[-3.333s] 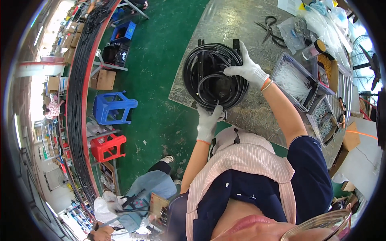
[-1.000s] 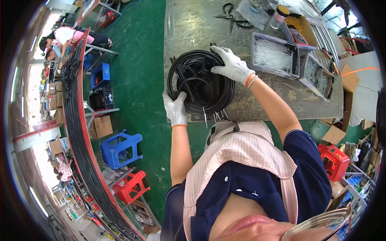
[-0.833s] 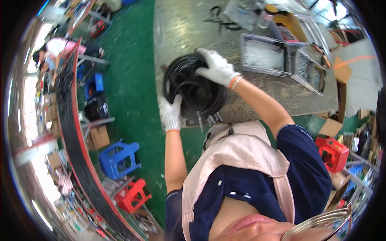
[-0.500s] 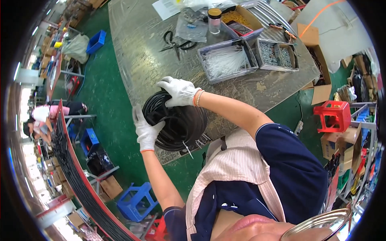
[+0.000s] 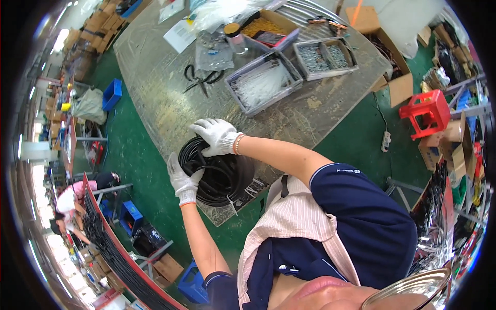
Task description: The person bundles black electrical cables by securing them with zip ties, then trims the excess zip tie material with wire cutters.
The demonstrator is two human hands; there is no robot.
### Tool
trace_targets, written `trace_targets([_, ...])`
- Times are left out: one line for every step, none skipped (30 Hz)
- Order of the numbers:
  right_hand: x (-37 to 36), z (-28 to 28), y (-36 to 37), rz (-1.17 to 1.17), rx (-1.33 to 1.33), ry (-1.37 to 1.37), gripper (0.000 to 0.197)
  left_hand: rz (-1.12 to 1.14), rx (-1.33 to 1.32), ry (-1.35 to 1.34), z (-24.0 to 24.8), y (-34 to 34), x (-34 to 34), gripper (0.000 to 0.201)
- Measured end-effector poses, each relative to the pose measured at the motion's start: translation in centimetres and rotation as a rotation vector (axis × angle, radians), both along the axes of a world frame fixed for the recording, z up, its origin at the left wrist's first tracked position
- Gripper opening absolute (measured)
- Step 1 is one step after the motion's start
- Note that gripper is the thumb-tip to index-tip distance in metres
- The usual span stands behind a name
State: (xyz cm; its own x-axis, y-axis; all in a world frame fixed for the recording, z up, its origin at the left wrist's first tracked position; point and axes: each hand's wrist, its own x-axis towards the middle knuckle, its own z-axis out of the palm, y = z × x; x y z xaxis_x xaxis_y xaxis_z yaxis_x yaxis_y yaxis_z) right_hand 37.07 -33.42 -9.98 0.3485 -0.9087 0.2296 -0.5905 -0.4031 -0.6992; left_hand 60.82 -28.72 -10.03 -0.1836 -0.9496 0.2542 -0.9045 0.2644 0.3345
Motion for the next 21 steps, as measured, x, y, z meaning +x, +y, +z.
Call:
trace_targets([-1.0, -0.3, 0.6, -0.074, -0.083, -0.042, 0.087, -0.005, 0.000, -0.114, 0.9, -0.2, -1.2, 0.105])
trace_targets([-2.0, -0.8, 1.7, -0.136, -0.184, -0.089, 0.087, -0.017, -0.002, -0.224, 1.9, -0.1, -2.2, 0.106])
trace_targets([-3.8, -0.6, 3.6, -0.143, -0.199, -0.147, 0.087, -0.027, -0.027, -0.346, 3.8, 0.5, -4.2, 0.101])
trace_targets([-5.8, -1.3, 6.0, -0.174, -0.261, -0.156, 0.085, -0.095, -0.078, -0.438, 4.2, 0.6, -4.6, 0.101])
trace_targets([-7.5, -1.9, 8.4, -0.200, -0.325, -0.163, 0.083, -0.095, -0.197, -0.555, 4.2, 1.3, -4.2, 0.098])
trace_targets([-10.4, -3.0, 11.4, -0.258, -0.328, -0.095, 0.081, -0.064, -0.164, -0.512, 5.6, 2.1, -5.6, 0.095])
trace_targets([-12.6, -4.3, 14.5, -0.299, -0.330, -0.037, 0.079, -0.070, -0.205, -0.487, 6.7, 3.2, -5.3, 0.088])
trace_targets([-15.3, -7.1, 17.9, -0.384, -0.309, 0.176, 0.070, -0.069, -0.343, -0.529, 6.4, 3.5, -3.7, 0.081])
trace_targets([-19.5, -8.9, 22.6, -0.358, -0.221, 0.065, 0.036, -0.047, -0.399, -0.525, 6.9, 4.3, -3.7, 0.073])
trace_targets([-21.7, -10.7, 27.0, -0.614, 0.121, 0.131, 0.032, -0.067, -0.452, -0.381, 6.7, 5.1, -3.7, 0.073])
trace_targets([-23.2, -8.9, 28.5, -0.773, 0.388, 0.128, 0.031, -0.037, -0.500, -0.260, 6.7, 6.3, -3.2, 0.074])
trace_targets([-27.1, -10.3, 33.6, -0.858, 0.381, 0.187, 0.033, -0.087, -0.688, -0.336, 7.7, 6.5, -7.0, 0.076])
trace_targets([-29.4, -6.8, 37.0, -1.091, 0.631, 0.103, 0.034, -0.125, -0.716, -0.411, 7.8, 7.2, -9.2, 0.071])
trace_targets([-31.4, -3.3, 40.7, -1.223, 0.741, -0.031, 0.038, -0.173, -0.728, -0.374, 6.9, 6.9, -10.9, 0.071])
trace_targets([-33.1, -1.9, 44.4, -1.376, 0.754, -0.191, 0.042, -0.236, -0.687, -0.357, 6.5, 6.9, -13.1, 0.069])
trace_targets([-34.6, -3.7, 48.4, -1.528, 0.614, -0.137, 0.044, -0.298, -0.648, -0.344, 5.8, 7.0, -15.5, 0.068])
trace_targets([-36.5, -6.0, 52.0, -1.652, 0.455, -0.189, 0.043, -0.353, -0.608, -0.338, 5.1, 7.3, -17.8, 0.067])
trace_targets([-37.5, -7.2, 54.4, -1.707, 0.311, -0.124, 0.042, -0.407, -0.574, -0.347, 4.8, 6.9, -19.8, 0.066])
trace_targets([-38.6, -6.0, 57.0, -1.807, 0.256, -0.114, 0.040, -0.469, -0.533, -0.350, 4.7, 7.2, -22.7, 0.065])
trace_targets([-40.1, -5.7, 59.8, -1.876, 0.180, -0.091, 0.039, -0.512, -0.552, -0.345, 4.5, 7.7, -25.8, 0.065])
trace_targets([-42.2, -4.8, 62.7, -1.891, 0.114, -0.011, 0.038, -0.563, -0.505, -0.331, 4.5, 8.9, -29.2, 0.065])
